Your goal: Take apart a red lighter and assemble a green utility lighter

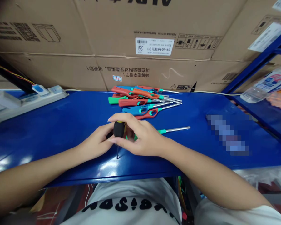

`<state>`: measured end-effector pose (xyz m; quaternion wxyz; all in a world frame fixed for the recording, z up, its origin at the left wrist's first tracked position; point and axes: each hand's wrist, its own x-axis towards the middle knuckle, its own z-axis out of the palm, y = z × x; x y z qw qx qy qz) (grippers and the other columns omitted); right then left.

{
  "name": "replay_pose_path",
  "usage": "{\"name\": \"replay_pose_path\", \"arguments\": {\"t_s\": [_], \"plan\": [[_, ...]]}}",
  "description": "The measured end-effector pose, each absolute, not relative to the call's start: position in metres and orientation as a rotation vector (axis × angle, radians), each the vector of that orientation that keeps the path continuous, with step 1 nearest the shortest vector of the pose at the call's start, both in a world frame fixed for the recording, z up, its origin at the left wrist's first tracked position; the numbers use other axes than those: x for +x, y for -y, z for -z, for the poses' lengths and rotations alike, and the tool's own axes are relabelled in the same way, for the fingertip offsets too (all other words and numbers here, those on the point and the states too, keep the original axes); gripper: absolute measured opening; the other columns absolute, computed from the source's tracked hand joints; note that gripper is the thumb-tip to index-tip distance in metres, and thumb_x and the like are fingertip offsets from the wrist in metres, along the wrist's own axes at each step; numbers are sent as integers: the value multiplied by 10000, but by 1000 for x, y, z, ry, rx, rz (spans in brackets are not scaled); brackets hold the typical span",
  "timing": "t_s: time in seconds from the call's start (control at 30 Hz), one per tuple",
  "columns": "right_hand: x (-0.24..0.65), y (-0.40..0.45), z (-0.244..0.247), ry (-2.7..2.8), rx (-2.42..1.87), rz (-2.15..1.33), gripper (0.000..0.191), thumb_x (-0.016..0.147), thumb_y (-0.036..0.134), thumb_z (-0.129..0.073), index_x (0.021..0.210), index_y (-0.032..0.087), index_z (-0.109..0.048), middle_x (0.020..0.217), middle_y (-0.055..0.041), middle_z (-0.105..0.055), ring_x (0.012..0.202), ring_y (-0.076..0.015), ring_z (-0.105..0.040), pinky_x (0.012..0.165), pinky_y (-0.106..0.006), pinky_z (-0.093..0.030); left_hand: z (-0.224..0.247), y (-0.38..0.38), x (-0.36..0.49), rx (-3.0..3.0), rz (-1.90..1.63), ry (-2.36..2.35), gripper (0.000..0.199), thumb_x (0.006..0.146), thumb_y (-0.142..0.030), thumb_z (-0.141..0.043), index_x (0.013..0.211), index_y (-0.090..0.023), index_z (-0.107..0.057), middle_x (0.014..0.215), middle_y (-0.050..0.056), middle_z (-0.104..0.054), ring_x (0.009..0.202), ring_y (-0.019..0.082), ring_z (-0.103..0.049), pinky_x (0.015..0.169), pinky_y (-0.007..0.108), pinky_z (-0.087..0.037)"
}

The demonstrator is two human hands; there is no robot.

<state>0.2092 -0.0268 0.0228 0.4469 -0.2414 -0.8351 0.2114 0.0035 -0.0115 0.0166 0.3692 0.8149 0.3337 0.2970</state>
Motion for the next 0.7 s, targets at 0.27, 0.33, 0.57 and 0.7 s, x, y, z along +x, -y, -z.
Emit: {"name": "replay_pose_path", "arguments": {"t_s": [0.27,0.33,0.57,0.7], "plan": [[210,23,-42,1685,-708,-515,398,903,316,-718,1243,288,-514,1015,-22,-664,588,-105,-655,492,-242,-593,-24,15,-1,2073,-806,-789,176,974,-248,-520,992,-184,-683,940,46,-725,855,194,-672,763,320,-533],[214,18,-48,1591,-722,-537,381,926,322,-695,1254,302,-501,920,3,-671,546,-100,-647,478,-229,-580,-27,17,-2,2091,-799,-674,176,959,-234,-548,1037,-183,-697,1001,63,-732,910,203,-677,826,346,-545],[223,9,-52,1552,-754,-482,378,963,411,-640,1301,330,-491,1079,-39,-718,791,-167,-753,624,-262,-643,-26,22,4,2154,-1016,-698,65,902,-226,-705,932,-185,-745,893,53,-764,798,169,-699,761,305,-575],[222,9,-50,1571,-763,-433,374,980,405,-614,1318,327,-474,1077,-48,-716,765,-168,-754,604,-272,-646,-25,21,5,2150,-1072,-724,59,901,-201,-723,867,-187,-768,838,41,-774,772,165,-713,746,295,-579]]}}
